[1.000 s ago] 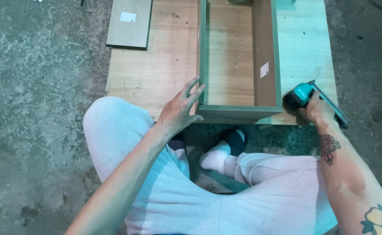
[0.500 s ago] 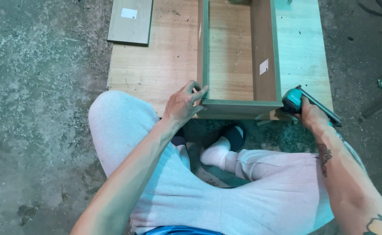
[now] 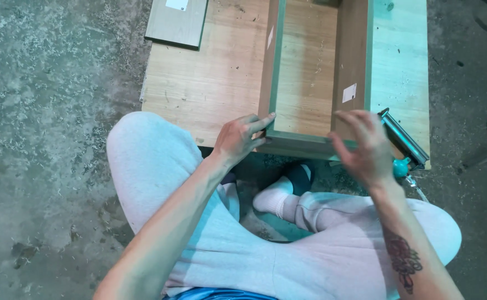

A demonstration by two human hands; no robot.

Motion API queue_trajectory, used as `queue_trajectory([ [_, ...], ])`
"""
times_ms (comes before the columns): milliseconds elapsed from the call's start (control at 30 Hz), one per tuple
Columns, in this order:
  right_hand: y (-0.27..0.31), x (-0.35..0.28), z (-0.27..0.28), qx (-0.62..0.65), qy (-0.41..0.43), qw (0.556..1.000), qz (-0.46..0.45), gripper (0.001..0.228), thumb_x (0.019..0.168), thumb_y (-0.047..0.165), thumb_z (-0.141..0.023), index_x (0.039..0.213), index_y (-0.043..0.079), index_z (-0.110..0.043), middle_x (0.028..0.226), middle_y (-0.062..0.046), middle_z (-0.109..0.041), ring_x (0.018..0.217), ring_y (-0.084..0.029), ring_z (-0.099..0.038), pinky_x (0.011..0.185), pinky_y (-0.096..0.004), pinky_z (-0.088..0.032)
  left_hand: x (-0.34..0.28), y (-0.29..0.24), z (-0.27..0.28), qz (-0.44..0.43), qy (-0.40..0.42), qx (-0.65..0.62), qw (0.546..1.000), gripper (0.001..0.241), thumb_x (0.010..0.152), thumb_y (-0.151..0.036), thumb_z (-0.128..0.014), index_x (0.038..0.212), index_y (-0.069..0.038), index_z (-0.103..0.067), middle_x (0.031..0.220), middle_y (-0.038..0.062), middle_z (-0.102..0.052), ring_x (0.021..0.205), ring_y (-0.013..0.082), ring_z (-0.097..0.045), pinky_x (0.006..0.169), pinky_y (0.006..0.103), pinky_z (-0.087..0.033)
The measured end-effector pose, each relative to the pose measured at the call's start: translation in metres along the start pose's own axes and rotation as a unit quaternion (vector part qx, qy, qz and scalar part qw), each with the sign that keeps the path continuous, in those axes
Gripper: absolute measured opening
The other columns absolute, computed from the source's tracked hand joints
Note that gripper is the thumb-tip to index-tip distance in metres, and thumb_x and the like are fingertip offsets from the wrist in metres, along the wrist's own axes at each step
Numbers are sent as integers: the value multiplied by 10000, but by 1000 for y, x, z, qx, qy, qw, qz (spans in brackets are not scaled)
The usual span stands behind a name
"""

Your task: Assemble a wooden box by aligning panels and fastening them with a pneumatic nail gun.

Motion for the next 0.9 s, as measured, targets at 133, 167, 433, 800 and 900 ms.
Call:
queue_trajectory([
  [133, 29, 25, -48, 122, 57, 991, -14, 524, 890, 163, -830, 1358, 10, -650, 1116, -177, -697, 1036, -376, -691, 860, -484, -564, -10, -2, -5, 15, -30, -7, 999, 668, 819, -170, -825, 1437, -280, -598, 1053, 29, -693, 970, 271, -716, 793, 405, -609],
  [167, 5, 26, -70, 193, 82, 970, -120, 474, 951, 206, -784, 1350, -6, -641, 1087, -208, -715, 967, -359, -723, 797, -463, -591, -12, -2, -4, 29, -42, -29, 998, 690, 817, -171, -830, 1447, -302, -580, 1118, 13, -664, 1031, 256, -704, 843, 392, -610],
  [433, -77, 70, -222, 241, 240, 878, -336, 858, 985, 562, -711, 1485, -82, -442, 1247, -356, -630, 730, -354, -746, 470, -408, -637, -33, -2, -13, 76, -170, -133, 973, 715, 802, -92, -846, 1456, -203, -579, 1179, 29, -654, 1096, 276, -698, 892, 402, -611],
  [800, -44, 94, -197, 119, 195, 915, -333, 445, 841, 335, -604, 897, -97, -692, 902, -357, -670, 941, -524, -667, 715, -630, -434, -59, -12, -31, 142, -384, -155, 899, 325, 892, -50, -761, 1183, -195, -776, 1112, 24, -792, 1004, 226, -753, 818, 338, -635],
  [900, -42, 93, -196, 111, 194, 914, -338, 408, 833, 318, -605, 858, -75, -709, 869, -332, -678, 916, -508, -677, 709, -622, -435, -61, -23, -29, 143, -400, -170, 889, 312, 950, -21, -683, 1223, -153, -758, 1177, 81, -772, 1069, 265, -735, 871, 357, -616],
])
Point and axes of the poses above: each hand's wrist, its own x-axis towards the middle knuckle, its own z-axis out of the back of the hand, y = z × x, the point moved 9 cm from there along x, towards the middle knuckle
